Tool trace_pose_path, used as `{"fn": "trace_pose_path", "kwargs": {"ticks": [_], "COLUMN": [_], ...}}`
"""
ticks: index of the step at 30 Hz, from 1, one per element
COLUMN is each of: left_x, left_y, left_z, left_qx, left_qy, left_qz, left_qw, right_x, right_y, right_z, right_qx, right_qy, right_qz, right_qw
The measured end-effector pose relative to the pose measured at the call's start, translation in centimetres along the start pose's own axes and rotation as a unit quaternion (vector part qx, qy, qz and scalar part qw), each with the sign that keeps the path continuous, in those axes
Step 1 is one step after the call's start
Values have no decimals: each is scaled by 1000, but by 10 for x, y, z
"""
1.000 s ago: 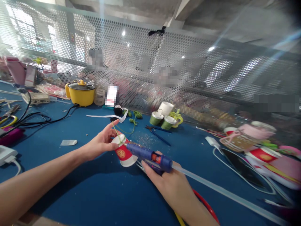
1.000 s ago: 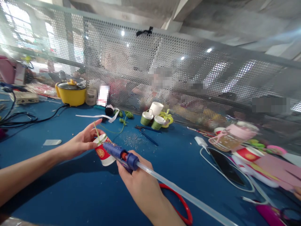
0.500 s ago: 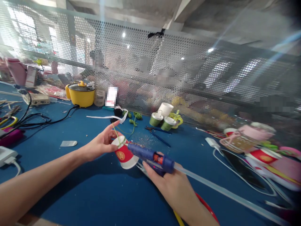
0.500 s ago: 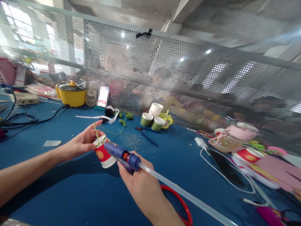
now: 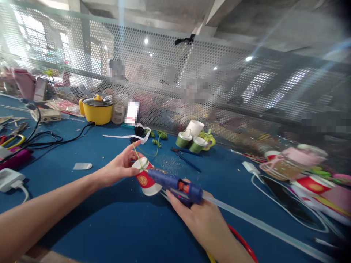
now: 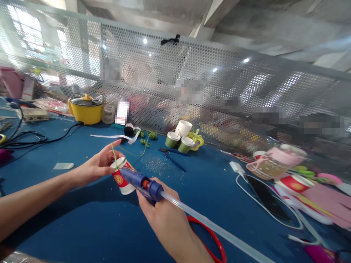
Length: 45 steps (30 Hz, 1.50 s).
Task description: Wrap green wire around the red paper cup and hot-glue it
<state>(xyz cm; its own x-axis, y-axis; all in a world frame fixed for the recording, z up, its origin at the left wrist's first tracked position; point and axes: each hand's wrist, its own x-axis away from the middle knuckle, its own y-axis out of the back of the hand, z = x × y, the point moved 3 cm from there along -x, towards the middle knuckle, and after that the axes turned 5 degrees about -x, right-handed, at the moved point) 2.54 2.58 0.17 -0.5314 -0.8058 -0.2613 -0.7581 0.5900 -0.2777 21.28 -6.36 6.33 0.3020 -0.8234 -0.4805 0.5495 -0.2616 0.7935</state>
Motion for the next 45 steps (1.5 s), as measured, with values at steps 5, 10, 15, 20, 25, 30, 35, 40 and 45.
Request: {"fn": "trace_pose_path", "kwargs": {"ticks": [5,10,15,20,25,30,35,40,45], "left_x": [0,0,0,0,0,0,0,1,1], "left_y": [0,-1,0,0,-1,0,0,-2,-2], "left_z": [0,-1,0,0,-1,0,-1,-4,-4], "left_qx": [18,19,27,15,16,18,13,5,5], "left_qy": [-2,4,3,1,6,3,4,5,9], "left_qz": [14,13,15,15,19,15,16,23,25], "left_qw": [1000,1000,1000,1000,1000,1000,1000,1000,1000], "right_x": [0,-2,-3,1,2,2,3,0,-2], "right_y": [4,6,7,2,-1,-4,-3,5,5], "right_z": [-3,-3,-2,-4,0,0,-5,-6,-5], "right_qx": [82,89,67,50,15,-8,2,47,78], "right_qy": [65,76,55,35,-9,-12,-6,15,60], "right_qz": [-19,-17,-23,-31,-7,-15,-39,-2,7], "right_qw": [994,993,996,998,1000,1000,999,999,995]}}
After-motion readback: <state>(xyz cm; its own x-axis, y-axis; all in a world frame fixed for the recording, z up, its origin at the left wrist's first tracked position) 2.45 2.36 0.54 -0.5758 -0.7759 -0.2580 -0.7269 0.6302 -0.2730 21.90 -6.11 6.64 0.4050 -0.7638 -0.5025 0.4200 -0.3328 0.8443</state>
